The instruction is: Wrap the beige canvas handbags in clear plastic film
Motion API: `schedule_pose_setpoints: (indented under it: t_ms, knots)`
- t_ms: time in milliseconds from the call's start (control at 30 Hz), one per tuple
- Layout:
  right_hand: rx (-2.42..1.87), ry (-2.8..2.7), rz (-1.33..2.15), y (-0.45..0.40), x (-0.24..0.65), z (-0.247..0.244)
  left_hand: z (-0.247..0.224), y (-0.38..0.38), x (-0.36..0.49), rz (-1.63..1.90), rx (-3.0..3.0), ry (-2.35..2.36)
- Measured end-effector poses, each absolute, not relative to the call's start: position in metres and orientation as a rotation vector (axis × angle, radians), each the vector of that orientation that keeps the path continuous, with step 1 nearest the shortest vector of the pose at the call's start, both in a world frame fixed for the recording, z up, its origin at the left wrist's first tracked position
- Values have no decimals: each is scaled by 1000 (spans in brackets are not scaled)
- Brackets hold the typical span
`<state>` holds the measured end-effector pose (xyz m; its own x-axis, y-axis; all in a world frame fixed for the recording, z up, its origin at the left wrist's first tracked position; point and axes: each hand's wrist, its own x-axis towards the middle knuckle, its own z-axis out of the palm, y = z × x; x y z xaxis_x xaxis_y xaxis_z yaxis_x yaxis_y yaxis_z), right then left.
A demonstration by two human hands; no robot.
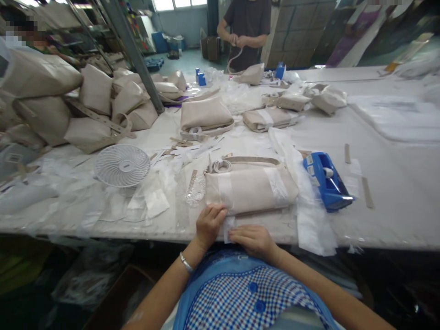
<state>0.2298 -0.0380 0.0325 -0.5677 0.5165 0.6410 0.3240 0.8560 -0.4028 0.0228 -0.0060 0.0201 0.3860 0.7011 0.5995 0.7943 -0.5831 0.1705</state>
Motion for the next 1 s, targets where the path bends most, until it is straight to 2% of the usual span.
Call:
schedule_pose_setpoints:
  t_ms: [233, 533, 800, 1000]
  knots:
    - [-835, -2146, 266, 7, 223, 68, 23, -9, 15, -955, -2574, -1297]
    - [-1092, -2183, 200, 59, 208, 57, 24, -8, 3, -1004, -2598, -1281]
    - [-1222, -2123, 151, 62, 200, 57, 30, -7, 13, -829, -2625, -1434]
    - [-1299, -1900, -129, 27, 278, 73, 27, -10, 16, -849, -2582, -1430]
